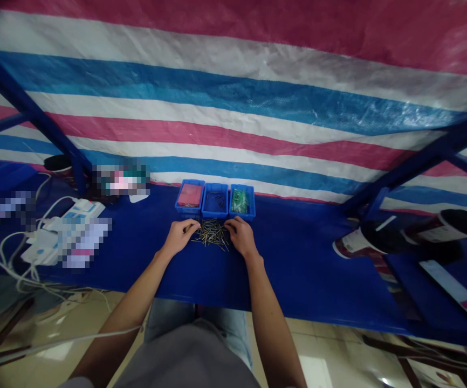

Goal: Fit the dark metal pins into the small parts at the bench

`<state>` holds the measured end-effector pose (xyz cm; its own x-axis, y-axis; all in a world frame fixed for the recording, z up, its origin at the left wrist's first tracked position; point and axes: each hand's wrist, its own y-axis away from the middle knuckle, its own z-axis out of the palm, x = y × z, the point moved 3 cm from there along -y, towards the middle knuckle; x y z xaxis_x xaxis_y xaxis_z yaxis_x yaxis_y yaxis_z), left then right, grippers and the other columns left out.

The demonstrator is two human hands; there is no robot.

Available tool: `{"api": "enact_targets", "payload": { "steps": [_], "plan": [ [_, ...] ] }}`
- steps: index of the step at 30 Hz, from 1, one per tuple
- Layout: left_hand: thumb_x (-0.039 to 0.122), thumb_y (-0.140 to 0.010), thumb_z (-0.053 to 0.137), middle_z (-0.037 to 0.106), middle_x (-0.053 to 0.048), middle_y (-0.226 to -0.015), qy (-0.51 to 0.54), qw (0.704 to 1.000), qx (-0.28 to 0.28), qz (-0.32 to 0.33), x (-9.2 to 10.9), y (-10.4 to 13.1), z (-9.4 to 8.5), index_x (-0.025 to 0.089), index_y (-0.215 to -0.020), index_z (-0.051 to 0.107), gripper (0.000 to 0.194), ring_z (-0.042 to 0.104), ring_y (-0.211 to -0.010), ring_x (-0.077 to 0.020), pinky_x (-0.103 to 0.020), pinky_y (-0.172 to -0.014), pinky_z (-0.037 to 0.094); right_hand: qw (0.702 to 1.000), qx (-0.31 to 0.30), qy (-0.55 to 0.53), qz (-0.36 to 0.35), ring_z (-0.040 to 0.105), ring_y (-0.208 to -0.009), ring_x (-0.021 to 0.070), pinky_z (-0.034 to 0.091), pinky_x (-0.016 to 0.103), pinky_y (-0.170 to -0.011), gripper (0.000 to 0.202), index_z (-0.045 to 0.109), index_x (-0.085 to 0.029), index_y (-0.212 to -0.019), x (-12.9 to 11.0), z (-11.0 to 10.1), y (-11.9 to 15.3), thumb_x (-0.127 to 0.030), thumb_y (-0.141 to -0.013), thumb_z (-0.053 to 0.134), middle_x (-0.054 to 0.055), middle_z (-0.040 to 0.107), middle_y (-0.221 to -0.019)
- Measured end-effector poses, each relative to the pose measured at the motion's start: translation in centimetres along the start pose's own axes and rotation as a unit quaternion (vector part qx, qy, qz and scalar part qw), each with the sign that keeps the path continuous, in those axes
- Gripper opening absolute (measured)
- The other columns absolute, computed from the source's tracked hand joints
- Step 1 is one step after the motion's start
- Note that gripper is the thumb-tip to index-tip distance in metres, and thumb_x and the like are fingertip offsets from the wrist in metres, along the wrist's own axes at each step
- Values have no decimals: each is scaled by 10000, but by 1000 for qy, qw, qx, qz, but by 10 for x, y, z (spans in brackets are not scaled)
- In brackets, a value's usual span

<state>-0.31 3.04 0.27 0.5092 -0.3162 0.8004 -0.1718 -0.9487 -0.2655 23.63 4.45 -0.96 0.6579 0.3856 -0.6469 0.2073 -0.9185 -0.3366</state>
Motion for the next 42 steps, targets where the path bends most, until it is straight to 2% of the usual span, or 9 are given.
{"api": "enact_targets", "payload": {
  "steps": [8,14,18,23,28,33,39,42],
  "plan": [
    [433,-938,532,368,60,-514,-8,1000,1,-6,-2,0,1,141,-871,753,372,325,-513,-88,-220,-563,282,997,42,-55,-30,514,-607,137,415,264,-602,181,700,-196,-923,-20,-10,1,-276,-953,540,23,591,-776],
    [429,-950,523,361,60,-531,-7,1000,5,-6,0,0,0,146,-889,746,366,333,-513,-86,-217,-566,286,992,91,-83,-21,522,-612,139,426,267,-611,199,695,-194,-945,-34,-13,2,-316,-962,539,13,579,-737],
    [427,-950,534,331,68,-536,4,1000,5,-6,4,0,-2,159,-1030,749,353,331,-514,-87,-208,-569,298,991,70,-113,-10,525,-605,136,435,267,-604,216,702,-201,-943,-47,-8,3,-342,-967,539,18,596,-749],
    [440,-939,565,384,67,-539,-16,999,-46,2,8,0,1,174,-1142,738,377,329,-506,-79,-204,-552,283,989,26,-146,-12,520,-606,139,437,269,-588,249,709,-213,-951,-61,5,6,-379,-977,526,28,602,-762],
    [424,-936,576,470,46,-536,-25,997,-65,13,10,2,3,145,-1035,771,354,344,-501,-76,-209,-540,282,985,19,-167,-22,516,-608,135,434,264,-591,238,709,-219,-962,-69,11,9,-371,-983,526,25,598,-769],
    [402,-938,578,479,42,-540,-33,996,-76,31,11,3,4,145,-945,772,322,346,-504,-74,-206,-541,285,984,32,-173,-27,521,-617,130,430,260,-592,215,708,-220,-977,-70,12,9,-345,-984,533,26,607,-797],
    [399,-945,560,420,56,-521,-36,997,-57,35,5,3,5,148,-948,759,320,348,-504,-77,-203,-561,301,993,11,-116,-30,509,-618,134,433,257,-610,223,688,-215,-987,-65,13,8,-348,-990,509,21,577,-777],
    [416,-955,537,439,52,-528,-42,997,-61,36,5,3,5,149,-963,753,344,357,-503,-80,-203,-565,308,996,-10,-81,-39,545,-651,139,447,255,-639,221,684,-219,-1003,-62,13,7,-339,-992,499,32,602,-816]
  ]
}}
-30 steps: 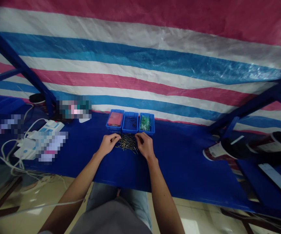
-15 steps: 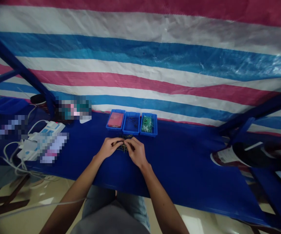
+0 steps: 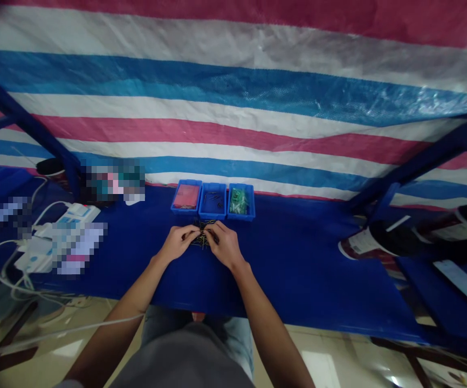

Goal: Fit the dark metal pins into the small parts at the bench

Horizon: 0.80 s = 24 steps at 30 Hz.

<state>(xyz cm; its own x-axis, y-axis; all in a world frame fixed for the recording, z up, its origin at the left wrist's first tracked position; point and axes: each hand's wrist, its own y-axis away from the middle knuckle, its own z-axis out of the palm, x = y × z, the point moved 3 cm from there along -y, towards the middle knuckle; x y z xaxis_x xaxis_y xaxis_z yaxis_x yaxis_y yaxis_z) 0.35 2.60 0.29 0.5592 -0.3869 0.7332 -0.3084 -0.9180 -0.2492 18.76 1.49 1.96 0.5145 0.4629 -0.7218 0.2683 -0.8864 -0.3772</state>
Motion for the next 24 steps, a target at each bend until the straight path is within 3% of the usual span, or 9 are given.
{"api": "enact_targets", "payload": {
  "steps": [8,17,24],
  "plan": [
    [409,-952,547,487,44,-544,-27,999,-15,8,3,-1,1,176,-1013,752,316,400,-509,-86,-204,-573,317,999,-26,13,-21,655,-838,175,489,264,-743,235,695,-231,-1045,4,3,0,-306,-1005,476,58,688,-951],
    [377,-962,527,493,39,-543,-20,999,-15,23,1,0,-1,166,-1012,760,319,395,-516,-89,-208,-577,311,998,-39,33,-28,665,-878,182,487,271,-780,212,680,-240,-1085,6,11,1,-307,-1004,496,58,697,-991],
    [404,-958,511,447,43,-528,-10,1000,-21,15,2,-1,-2,142,-850,730,358,360,-510,-89,-214,-558,285,996,-43,61,-46,675,-931,171,488,259,-828,255,674,-269,-1173,8,12,1,-282,-1019,470,49,701,-1023]
  ]
}}
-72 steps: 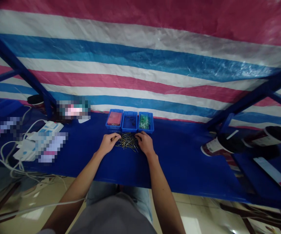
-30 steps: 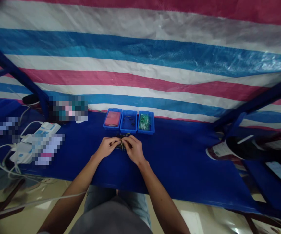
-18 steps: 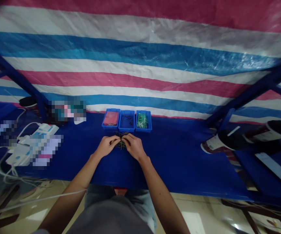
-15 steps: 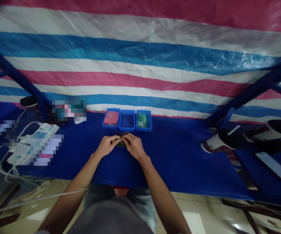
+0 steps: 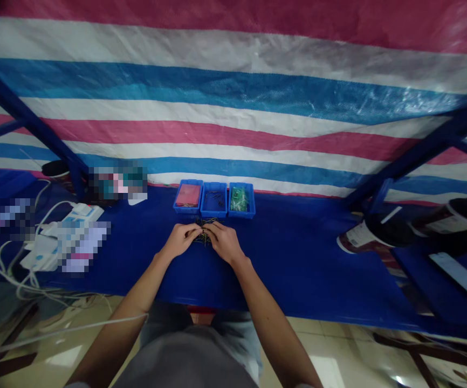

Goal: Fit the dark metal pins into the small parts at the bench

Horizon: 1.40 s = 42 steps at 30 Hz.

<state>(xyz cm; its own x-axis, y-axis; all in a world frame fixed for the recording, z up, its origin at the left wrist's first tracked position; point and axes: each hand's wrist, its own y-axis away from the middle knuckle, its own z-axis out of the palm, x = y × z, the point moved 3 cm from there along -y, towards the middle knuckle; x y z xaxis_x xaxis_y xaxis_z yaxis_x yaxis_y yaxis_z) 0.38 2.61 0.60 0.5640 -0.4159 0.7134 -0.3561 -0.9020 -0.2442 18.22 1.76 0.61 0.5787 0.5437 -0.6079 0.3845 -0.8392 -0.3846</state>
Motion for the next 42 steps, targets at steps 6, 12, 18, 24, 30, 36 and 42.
{"api": "enact_targets", "payload": {
  "steps": [6,12,18,24,30,36,42],
  "plan": [
    [390,-954,513,410,50,-518,14,1000,-4,2,0,0,0,140,-757,695,366,333,-506,-87,-215,-551,270,999,-4,35,-31,673,-918,160,479,242,-808,272,680,-270,-1160,-1,-1,2,-258,-1027,442,53,694,-1037],
    [366,-966,492,475,31,-567,23,1000,-5,10,0,0,1,148,-811,714,348,378,-537,-96,-211,-575,295,995,-30,87,-31,658,-847,155,443,229,-731,264,666,-244,-1117,-5,-3,0,-273,-1037,415,56,682,-964],
    [365,-965,502,443,38,-553,28,1000,0,13,1,0,0,138,-817,715,345,352,-531,-92,-214,-569,282,994,-48,100,-4,648,-790,153,407,231,-678,241,634,-217,-1001,-8,2,-1,-251,-1038,399,47,681,-913],
    [368,-970,498,407,50,-537,22,1000,7,3,-2,0,0,139,-841,717,342,343,-518,-87,-211,-564,279,997,-27,73,-3,661,-835,161,434,237,-705,215,627,-225,-1081,-10,1,-1,-295,-1038,428,49,690,-976],
    [369,-969,503,405,54,-522,25,1000,14,-6,-3,0,-1,136,-844,711,337,347,-506,-86,-213,-551,271,998,25,50,-21,660,-838,152,455,238,-705,225,651,-241,-1111,-9,-1,0,-294,-1033,447,50,673,-990],
    [363,-963,518,440,51,-528,26,1000,10,-4,-2,0,-1,135,-847,720,326,356,-509,-86,-214,-558,286,998,34,44,-25,660,-844,148,462,237,-719,236,665,-233,-1082,-8,0,0,-290,-1035,441,53,665,-990],
    [371,-963,519,445,47,-531,23,1000,12,-1,-3,0,0,138,-870,737,332,351,-512,-89,-216,-561,287,997,18,71,-14,655,-842,150,446,233,-680,221,635,-229,-1093,-10,-1,-2,-278,-1038,427,52,658,-998]
  ]
}}
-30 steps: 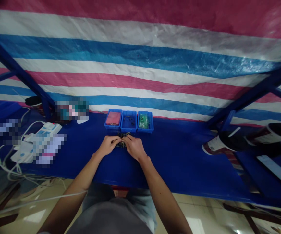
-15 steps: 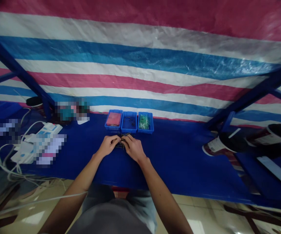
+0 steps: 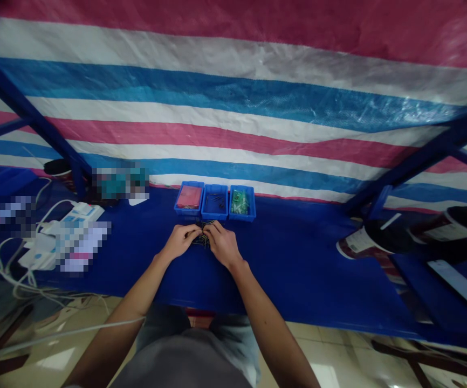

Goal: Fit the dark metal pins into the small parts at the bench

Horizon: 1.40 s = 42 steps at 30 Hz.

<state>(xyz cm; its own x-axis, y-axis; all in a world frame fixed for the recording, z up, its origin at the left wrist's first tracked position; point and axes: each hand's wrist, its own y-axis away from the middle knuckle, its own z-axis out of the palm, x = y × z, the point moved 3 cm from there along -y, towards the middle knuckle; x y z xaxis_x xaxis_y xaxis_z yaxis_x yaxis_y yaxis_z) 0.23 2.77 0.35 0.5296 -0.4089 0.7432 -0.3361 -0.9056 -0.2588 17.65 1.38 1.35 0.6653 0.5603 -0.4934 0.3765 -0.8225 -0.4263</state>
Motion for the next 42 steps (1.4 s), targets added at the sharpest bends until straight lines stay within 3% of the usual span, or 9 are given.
{"api": "enact_targets", "payload": {
  "steps": [15,21,42],
  "plan": [
    [377,-958,523,426,49,-532,-3,1000,12,-1,-2,0,1,140,-863,731,330,350,-516,-92,-219,-563,291,999,-31,30,24,639,-805,154,413,242,-661,242,608,-223,-1029,-1,3,0,-297,-1053,379,44,647,-968],
    [384,-960,520,407,59,-516,-3,1000,20,-15,-2,0,-1,147,-864,727,330,350,-499,-87,-220,-556,282,1000,-16,-13,17,633,-795,151,419,245,-653,184,583,-229,-1146,-4,-1,0,-306,-1014,482,41,649,-996],
    [373,-955,529,447,50,-529,-11,1000,9,-14,-4,0,1,147,-873,739,319,362,-513,-87,-218,-565,281,1000,-17,-5,12,645,-874,153,447,237,-713,196,610,-237,-1093,-2,-3,0,-267,-1037,424,48,647,-1029]
  ]
}}
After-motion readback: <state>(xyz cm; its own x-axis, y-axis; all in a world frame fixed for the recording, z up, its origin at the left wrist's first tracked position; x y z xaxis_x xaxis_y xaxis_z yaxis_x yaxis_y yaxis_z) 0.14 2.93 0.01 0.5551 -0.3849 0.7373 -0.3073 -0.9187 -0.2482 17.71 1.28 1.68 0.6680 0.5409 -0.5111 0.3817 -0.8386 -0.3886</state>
